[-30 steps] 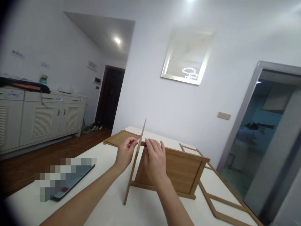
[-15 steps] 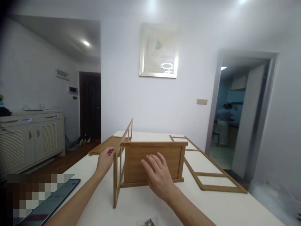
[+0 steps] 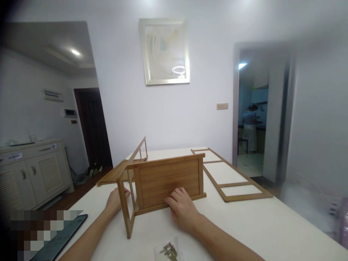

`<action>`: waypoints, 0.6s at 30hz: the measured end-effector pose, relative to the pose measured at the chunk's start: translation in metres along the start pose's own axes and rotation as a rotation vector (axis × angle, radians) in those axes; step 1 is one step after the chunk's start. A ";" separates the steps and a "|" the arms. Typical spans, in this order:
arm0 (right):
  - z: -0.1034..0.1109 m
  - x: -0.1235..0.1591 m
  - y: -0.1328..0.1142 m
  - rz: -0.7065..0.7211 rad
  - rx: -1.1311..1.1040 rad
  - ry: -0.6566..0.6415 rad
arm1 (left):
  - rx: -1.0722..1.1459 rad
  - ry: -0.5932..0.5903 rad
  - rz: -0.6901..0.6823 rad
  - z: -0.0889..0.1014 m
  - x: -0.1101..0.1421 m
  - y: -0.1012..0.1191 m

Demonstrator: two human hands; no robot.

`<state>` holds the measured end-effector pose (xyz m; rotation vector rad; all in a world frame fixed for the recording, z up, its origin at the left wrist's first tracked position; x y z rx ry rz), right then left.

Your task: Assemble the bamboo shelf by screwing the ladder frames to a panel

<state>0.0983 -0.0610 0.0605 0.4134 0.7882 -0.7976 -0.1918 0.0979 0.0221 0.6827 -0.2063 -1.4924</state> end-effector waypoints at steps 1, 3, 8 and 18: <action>0.000 0.001 -0.001 -0.008 0.000 -0.009 | -0.019 -0.009 0.005 0.000 0.000 -0.001; -0.002 0.002 -0.001 -0.029 -0.001 -0.028 | -0.049 -0.023 0.015 -0.001 0.000 -0.001; -0.006 0.004 0.001 -0.069 -0.017 -0.069 | -0.086 -0.051 0.035 0.001 0.002 0.003; -0.007 0.003 -0.002 -0.049 -0.039 -0.079 | -0.093 -0.070 0.048 0.008 0.009 0.010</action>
Point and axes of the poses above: each hand's wrist, its own x-axis away from the middle knuckle, its own z-axis out of the back of the hand, y = z × x, the point moved 5 cm from there along -x, towards the middle knuckle, and after that the axes turned 4 degrees about y, right-handed, at the moved point
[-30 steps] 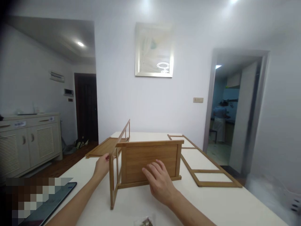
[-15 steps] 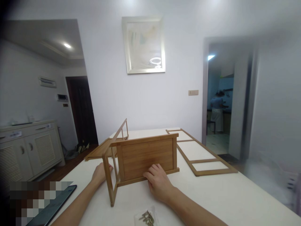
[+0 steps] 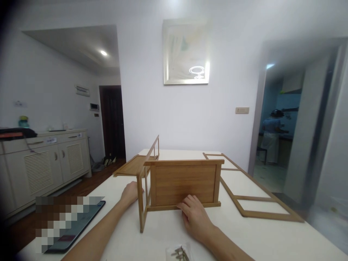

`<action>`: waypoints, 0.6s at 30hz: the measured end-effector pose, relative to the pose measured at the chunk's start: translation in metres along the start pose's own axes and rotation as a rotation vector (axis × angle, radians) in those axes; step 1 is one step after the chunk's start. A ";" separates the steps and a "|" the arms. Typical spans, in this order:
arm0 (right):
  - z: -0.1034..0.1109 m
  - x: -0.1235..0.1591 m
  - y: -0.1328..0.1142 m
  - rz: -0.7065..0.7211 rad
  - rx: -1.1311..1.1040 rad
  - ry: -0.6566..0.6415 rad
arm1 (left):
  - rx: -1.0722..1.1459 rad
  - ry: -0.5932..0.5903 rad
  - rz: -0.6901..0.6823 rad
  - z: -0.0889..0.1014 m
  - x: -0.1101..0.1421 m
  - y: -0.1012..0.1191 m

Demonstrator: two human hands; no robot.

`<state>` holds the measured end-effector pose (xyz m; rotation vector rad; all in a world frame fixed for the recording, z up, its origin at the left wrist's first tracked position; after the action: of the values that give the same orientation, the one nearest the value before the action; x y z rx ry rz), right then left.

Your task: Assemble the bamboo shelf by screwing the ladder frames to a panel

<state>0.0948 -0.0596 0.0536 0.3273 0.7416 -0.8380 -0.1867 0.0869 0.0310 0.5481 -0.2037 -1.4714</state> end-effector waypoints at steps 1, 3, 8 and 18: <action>0.000 0.000 0.000 -0.003 -0.001 -0.007 | -0.002 -0.001 0.000 0.000 0.001 0.001; -0.001 0.000 0.000 -0.013 -0.007 -0.022 | -0.007 -0.004 -0.002 0.001 0.002 0.002; -0.002 0.000 0.001 -0.035 -0.029 -0.038 | -0.012 -0.014 -0.013 0.000 0.002 0.003; -0.002 0.001 0.001 -0.019 -0.026 -0.025 | -0.012 -0.016 -0.037 -0.004 -0.002 0.000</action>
<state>0.0954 -0.0586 0.0514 0.2866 0.7328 -0.8486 -0.1849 0.0899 0.0280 0.5329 -0.1984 -1.5129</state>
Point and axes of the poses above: each hand's wrist, its own x-axis away from the middle knuckle, its own z-axis out of the back of the hand, y = z × x, the point moved 5 cm from there along -x, towards the middle knuckle, and after that the axes turned 4 degrees about y, right-handed, at the moved point
